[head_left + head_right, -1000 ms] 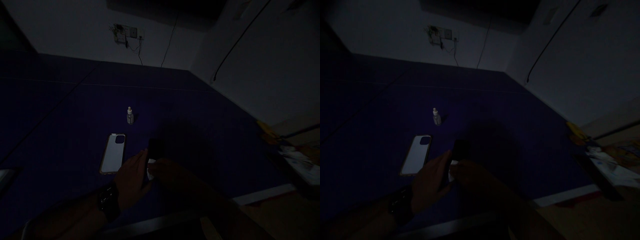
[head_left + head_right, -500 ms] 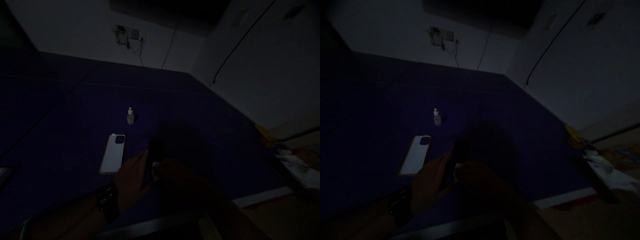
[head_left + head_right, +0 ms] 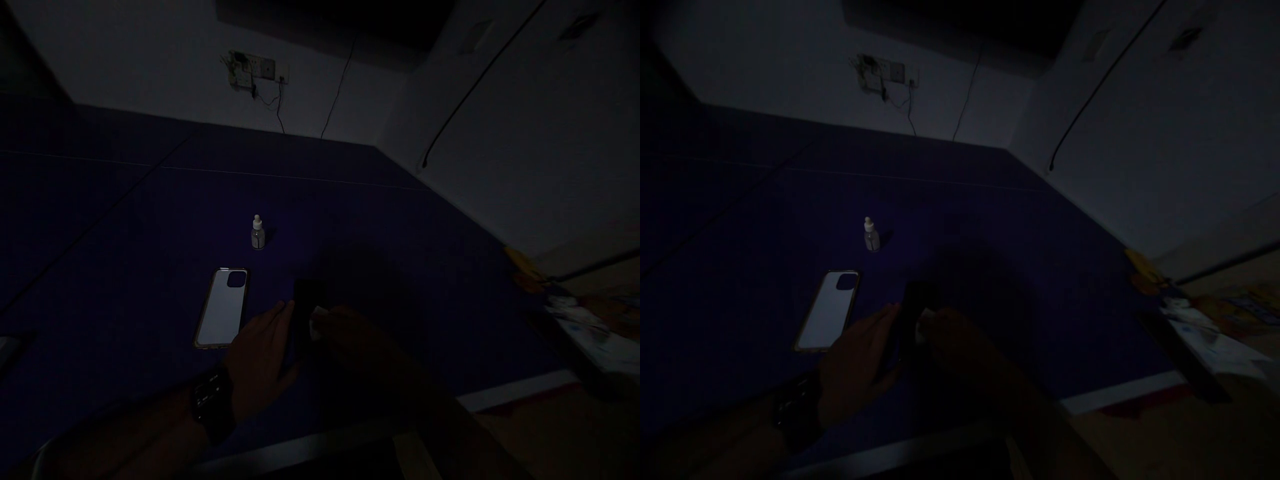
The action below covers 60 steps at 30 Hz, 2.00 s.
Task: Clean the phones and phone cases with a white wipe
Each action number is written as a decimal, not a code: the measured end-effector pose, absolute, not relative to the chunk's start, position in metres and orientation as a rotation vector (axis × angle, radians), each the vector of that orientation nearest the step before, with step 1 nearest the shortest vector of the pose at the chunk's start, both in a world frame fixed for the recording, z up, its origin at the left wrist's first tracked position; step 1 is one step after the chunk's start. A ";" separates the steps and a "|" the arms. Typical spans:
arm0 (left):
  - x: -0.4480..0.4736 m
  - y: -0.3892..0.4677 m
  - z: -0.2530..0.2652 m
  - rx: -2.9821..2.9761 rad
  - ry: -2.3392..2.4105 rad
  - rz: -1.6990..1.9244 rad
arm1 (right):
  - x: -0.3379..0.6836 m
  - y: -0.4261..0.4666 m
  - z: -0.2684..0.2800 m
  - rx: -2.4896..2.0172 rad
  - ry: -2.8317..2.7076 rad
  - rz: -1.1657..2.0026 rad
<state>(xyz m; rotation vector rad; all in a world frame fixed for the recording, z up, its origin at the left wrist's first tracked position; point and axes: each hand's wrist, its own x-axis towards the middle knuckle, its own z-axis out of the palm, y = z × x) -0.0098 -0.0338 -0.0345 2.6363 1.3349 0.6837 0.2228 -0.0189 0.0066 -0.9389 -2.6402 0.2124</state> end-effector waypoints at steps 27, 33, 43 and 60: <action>0.027 0.085 0.033 2.897 0.875 -0.284 | 0.262 -0.050 -0.012 -1.497 -1.280 0.894; 0.010 0.078 0.034 2.852 0.896 -0.141 | 0.263 -0.048 -0.012 -1.486 -1.329 0.958; -0.029 0.033 0.026 2.814 1.191 0.079 | 0.283 -0.010 0.005 -1.225 -1.861 0.649; -0.059 0.011 0.006 2.578 1.311 0.376 | 0.267 0.022 -0.014 -0.877 -2.551 0.421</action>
